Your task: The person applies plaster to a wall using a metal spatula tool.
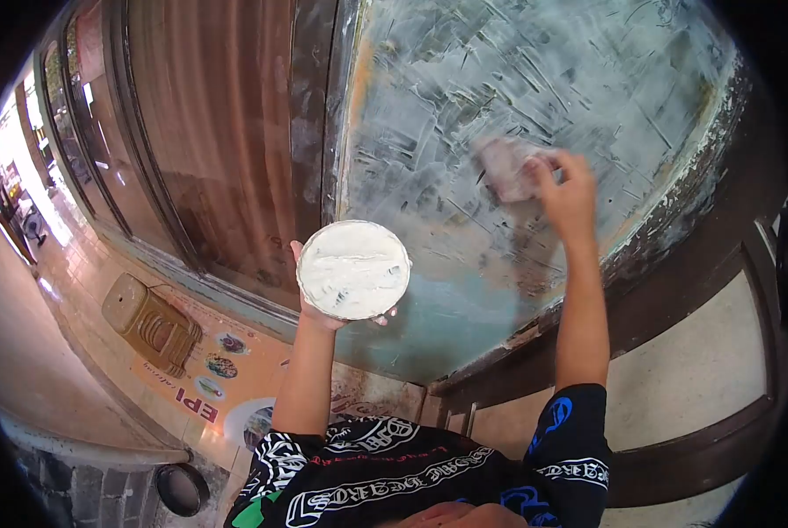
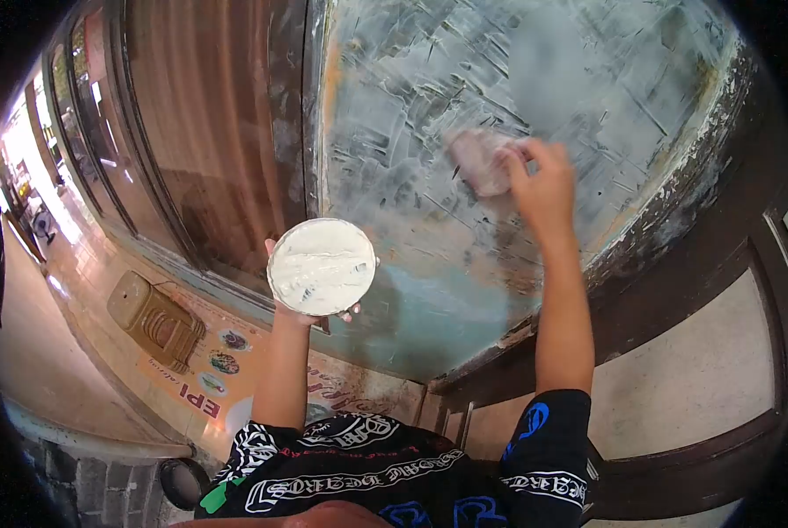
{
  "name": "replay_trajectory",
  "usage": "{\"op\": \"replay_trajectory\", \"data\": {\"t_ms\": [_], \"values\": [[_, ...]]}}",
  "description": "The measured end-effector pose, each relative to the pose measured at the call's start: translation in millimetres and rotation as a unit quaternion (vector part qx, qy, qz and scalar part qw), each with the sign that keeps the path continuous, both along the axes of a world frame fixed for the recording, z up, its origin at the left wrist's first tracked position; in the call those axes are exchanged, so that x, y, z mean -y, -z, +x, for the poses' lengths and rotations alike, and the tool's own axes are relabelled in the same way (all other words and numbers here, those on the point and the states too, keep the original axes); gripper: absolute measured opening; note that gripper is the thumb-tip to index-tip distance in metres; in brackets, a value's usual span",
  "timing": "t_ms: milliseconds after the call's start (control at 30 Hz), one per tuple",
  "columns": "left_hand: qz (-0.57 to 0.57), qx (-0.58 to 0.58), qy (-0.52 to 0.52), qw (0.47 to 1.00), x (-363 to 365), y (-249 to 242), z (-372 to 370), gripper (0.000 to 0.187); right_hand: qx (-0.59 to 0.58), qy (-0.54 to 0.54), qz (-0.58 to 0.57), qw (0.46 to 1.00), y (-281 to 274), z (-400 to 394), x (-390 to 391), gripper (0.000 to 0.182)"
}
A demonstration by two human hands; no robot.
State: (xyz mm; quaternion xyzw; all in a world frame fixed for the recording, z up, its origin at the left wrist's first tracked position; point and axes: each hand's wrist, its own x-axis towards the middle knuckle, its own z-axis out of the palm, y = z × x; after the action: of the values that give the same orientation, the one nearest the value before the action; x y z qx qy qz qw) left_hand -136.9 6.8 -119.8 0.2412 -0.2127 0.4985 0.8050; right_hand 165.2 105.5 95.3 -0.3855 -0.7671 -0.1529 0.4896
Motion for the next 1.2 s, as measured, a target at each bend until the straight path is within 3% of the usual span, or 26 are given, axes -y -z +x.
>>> {"op": "replay_trajectory", "data": {"t_ms": [100, 200, 367, 500, 567, 667, 767, 800, 867, 967, 1033, 1133, 1200], "values": [[0.005, -0.002, -0.016, 1.000, 0, 5, -3, 0.115, 0.164, 0.027, -0.003, 0.986, 64, -28, -3, 0.018], [-0.017, -0.017, -0.036, 0.999, 6, 2, -8, 0.114, 0.204, 0.052, 0.024, 0.977, 72, -28, -19, 0.018], [-0.026, -0.025, -0.064, 0.997, 10, 5, -14, 0.116, -0.050, 0.062, 0.072, 0.994, -12, 13, -16, 0.016], [-0.024, -0.008, -0.057, 0.998, 12, 5, -13, 0.115, 0.022, -0.024, 0.009, 0.999, 28, -5, 5, 0.016], [-0.023, -0.008, -0.056, 0.998, 12, 9, -14, 0.114, 0.143, -0.007, -0.011, 0.990, 82, -15, -5, 0.016], [-0.030, -0.007, -0.062, 0.998, 14, 9, -13, 0.114, 0.224, 0.045, 0.029, 0.973, 104, -13, -23, 0.016], [-0.037, -0.030, -0.065, 0.997, 13, 8, -14, 0.115, 0.076, 0.114, 0.054, 0.989, 43, 6, -20, 0.018], [-0.039, -0.031, -0.064, 0.997, 11, 8, -13, 0.115, 0.076, 0.115, 0.052, 0.989, 27, 14, -14, 0.018], [-0.023, -0.033, -0.059, 0.997, 9, 8, -11, 0.115, -0.061, 0.045, 0.056, 0.996, 7, 23, -4, 0.017], [-0.023, -0.032, -0.047, 0.998, 6, 11, -8, 0.115, 0.003, -0.028, -0.011, 1.000, 42, 7, 12, 0.015], [-0.017, -0.023, -0.032, 0.999, 5, 13, -7, 0.115, 0.138, 0.021, -0.051, 0.989, 92, -3, 6, 0.016], [0.001, -0.023, -0.017, 1.000, 4, 11, -6, 0.114, 0.212, 0.029, -0.050, 0.976, 123, -8, -11, 0.017], [0.002, -0.024, -0.019, 1.000, 3, 9, -8, 0.114, 0.126, 0.068, 0.014, 0.990, 99, 6, -23, 0.017]]}}
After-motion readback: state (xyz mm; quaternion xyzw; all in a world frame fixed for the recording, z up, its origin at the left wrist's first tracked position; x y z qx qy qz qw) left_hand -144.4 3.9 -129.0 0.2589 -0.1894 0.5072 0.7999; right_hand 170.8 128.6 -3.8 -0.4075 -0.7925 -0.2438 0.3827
